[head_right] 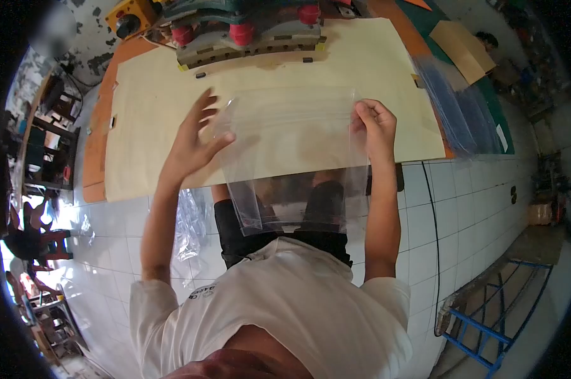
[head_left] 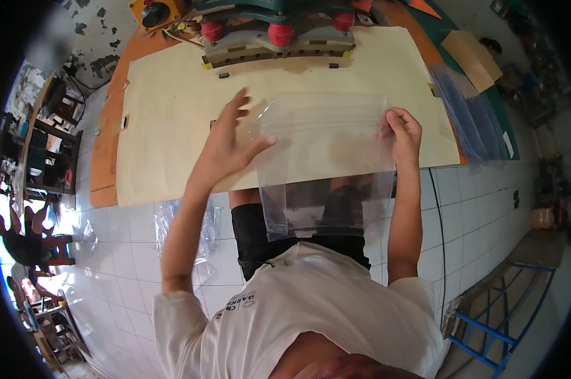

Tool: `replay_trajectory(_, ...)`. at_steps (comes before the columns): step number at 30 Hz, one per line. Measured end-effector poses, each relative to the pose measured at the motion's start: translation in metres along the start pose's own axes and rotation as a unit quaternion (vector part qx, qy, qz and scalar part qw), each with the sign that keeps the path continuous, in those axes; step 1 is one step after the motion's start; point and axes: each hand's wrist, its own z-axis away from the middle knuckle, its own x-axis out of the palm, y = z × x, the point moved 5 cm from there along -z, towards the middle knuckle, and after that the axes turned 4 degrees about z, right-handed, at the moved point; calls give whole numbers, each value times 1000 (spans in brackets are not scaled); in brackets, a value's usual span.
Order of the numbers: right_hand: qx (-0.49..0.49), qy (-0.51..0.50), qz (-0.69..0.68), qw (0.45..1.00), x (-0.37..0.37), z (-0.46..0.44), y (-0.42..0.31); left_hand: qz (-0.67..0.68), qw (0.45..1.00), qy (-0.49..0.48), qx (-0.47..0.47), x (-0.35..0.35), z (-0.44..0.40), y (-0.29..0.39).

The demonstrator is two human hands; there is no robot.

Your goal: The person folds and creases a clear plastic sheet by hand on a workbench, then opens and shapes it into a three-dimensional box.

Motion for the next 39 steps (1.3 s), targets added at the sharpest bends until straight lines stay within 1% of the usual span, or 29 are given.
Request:
replay_trajectory(1, -4, 21, 1, 1000, -1, 0, -1, 63, 993, -99, -24, 15, -18, -11)
replay_trajectory(2, -9, 43, 3, 999, -2, -1, -3, 126, 971, -197, -47, 28, -34, -18)
replay_trajectory(3, -13, 47, 4, 999, -1, -2, -6, 127, 971, -199, -42, 29, -54, -23)
replay_trajectory(4, -14, 63, 13, 998, -1, -1, -7, 173, 929, -309, -103, 39, -65, -32)
replay_trajectory(5, -13, 80, 22, 996, -2, 1, -8, 214, 870, -414, -163, 48, -66, -36)
replay_trajectory(7, -10, 90, 35, 995, -4, 0, -6, 240, 867, -408, -154, 59, -73, -56)
replay_trajectory(8, -6, 95, 47, 994, -5, -1, -4, 258, 866, -394, -169, 63, -76, -75)
replay_trajectory(9, -5, 99, 50, 994, -5, -2, -3, 278, 863, -379, -185, 65, -79, -78)
replay_trajectory(13, -3, 96, 43, 994, -5, -2, -3, 335, 849, -364, -185, 62, -74, -85)
replay_trajectory(15, 7, 101, 39, 994, -3, -1, -1, 385, 835, -334, -209, 62, -74, -90)
replay_trajectory(16, -2, 100, 38, 994, -4, 0, -1, 388, 833, -332, -215, 61, -74, -90)
replay_trajectory(18, -10, 98, 44, 994, -7, 0, -1, 366, 846, -323, -216, 60, -74, -92)
replay_trajectory(19, -4, 98, 43, 994, -6, 0, -1, 365, 844, -323, -222, 60, -73, -94)
replay_trajectory(22, -36, 93, 21, 995, -5, 1, -4, 356, 848, -327, -218, 61, -72, -96)
replay_trajectory(25, -11, 73, 23, 997, -6, 2, -3, 368, 837, -338, -225, 60, -71, -93)
replay_trajectory(27, -8, 69, 43, 997, -2, 4, -3, 371, 841, -342, -196, 59, -71, -89)
replay_trajectory(28, -4, 64, 63, 996, 0, 5, -4, 371, 841, -342, -197, 59, -72, -89)
replay_trajectory(30, 5, 53, 72, 996, 2, 6, -6, 349, 855, -354, -149, 58, -73, -84)
replay_trajectory(31, 12, 41, 82, 996, 3, 6, -6, 349, 854, -355, -150, 59, -73, -83)
replay_trajectory(34, 19, 48, 103, 993, -2, 5, -3, 345, 863, -335, -155, 60, -73, -78)
replay_trajectory(36, 15, 48, 107, 993, -6, 4, 0, 273, 884, -326, -193, 59, -74, -80)
replay_trajectory(39, 13, 51, 110, 993, -1, 5, -3, 300, 882, -308, -192, 59, -76, -79)
